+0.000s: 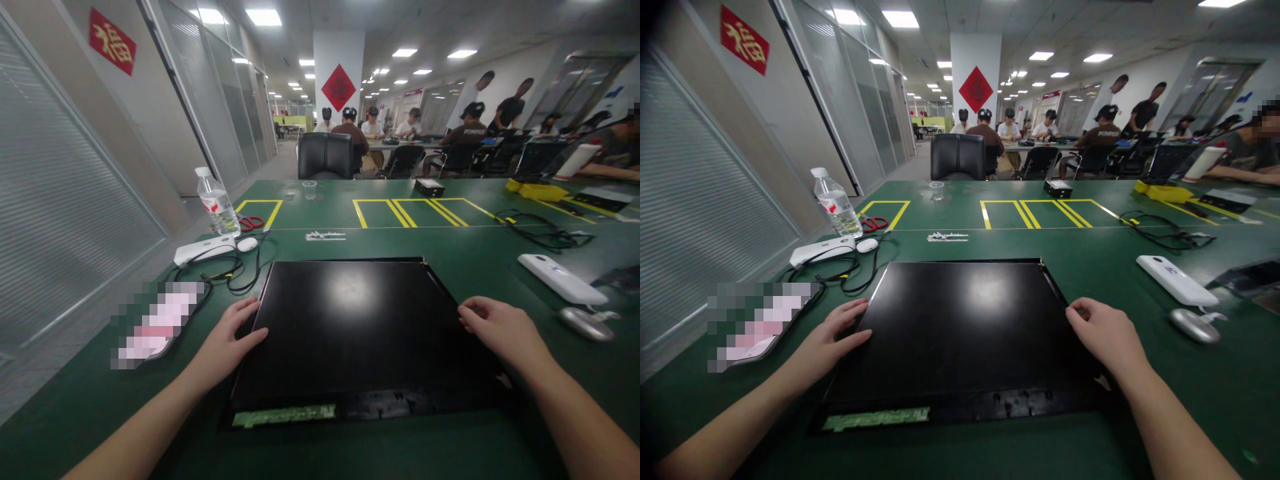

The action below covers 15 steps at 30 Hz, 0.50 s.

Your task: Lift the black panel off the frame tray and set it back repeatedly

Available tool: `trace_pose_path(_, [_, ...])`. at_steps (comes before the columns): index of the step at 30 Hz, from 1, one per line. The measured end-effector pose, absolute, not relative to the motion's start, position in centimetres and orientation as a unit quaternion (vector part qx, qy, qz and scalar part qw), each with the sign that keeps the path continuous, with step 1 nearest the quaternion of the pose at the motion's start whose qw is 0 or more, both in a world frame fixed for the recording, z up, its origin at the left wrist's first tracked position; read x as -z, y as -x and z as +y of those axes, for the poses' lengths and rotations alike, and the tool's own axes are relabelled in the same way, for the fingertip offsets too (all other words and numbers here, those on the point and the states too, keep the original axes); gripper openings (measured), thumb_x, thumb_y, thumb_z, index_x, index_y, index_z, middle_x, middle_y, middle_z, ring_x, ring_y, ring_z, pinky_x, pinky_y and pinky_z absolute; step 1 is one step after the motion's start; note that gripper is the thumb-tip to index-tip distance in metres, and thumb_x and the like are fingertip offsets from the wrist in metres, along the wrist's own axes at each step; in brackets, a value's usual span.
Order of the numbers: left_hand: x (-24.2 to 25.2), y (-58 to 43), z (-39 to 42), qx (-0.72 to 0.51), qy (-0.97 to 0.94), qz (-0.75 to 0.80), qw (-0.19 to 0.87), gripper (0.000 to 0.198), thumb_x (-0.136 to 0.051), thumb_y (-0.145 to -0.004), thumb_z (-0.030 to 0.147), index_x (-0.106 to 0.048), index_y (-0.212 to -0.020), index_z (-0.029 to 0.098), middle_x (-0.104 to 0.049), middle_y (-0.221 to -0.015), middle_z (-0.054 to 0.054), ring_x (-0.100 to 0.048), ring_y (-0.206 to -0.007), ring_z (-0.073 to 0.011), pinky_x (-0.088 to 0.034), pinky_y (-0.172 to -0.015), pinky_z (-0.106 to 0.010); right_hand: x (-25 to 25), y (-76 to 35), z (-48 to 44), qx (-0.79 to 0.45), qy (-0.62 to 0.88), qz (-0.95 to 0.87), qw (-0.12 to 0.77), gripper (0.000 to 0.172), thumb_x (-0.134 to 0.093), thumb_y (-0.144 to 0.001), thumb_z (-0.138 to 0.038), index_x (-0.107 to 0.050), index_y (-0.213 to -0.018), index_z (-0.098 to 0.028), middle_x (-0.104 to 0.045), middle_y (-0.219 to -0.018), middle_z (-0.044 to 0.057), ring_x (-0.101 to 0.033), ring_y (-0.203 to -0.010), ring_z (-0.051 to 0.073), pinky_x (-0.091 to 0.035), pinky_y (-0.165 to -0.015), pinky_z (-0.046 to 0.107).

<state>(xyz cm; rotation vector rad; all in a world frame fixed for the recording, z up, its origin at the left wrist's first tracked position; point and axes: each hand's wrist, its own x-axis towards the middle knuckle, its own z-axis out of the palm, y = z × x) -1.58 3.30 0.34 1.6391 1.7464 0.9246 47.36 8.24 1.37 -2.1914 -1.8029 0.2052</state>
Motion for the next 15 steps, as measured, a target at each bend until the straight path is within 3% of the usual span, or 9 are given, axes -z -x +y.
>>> trace_pose_path(4, [-0.34,1.53,3.27,-0.317,-0.635,0.656,0.258,0.056,-0.067,-0.075,0.048,-0.067,-0.123,0.018,-0.050,-0.143,-0.018,-0.044,-0.136,-0.0381,-0.029,-0.114,-0.054,-1.91,-47.01,8.24,-0.103,0.771,-0.612,0.142,0.032,-0.047,-0.080,-0.048,-0.072,-0.082,-0.027,-0.074,-0.075,0.004,-0.068,-0.074,0.026,-0.044,-0.066,0.036])
trace_pose_path(15, [-0.27,1.62,3.29,-0.276,-0.676,0.649,0.212,0.048,-0.063,-0.079,0.047,-0.068,-0.120,0.023,-0.053,-0.143,-0.015,-0.047,-0.134,-0.0373,-0.032,-0.112,-0.054,-1.81,-46.83,8.26,-0.107,0.768,-0.613,0.154,0.031,-0.049,-0.079,-0.048,-0.072,-0.080,-0.027,-0.074,-0.074,0.004,-0.067,-0.071,0.026,-0.045,-0.063,0.036])
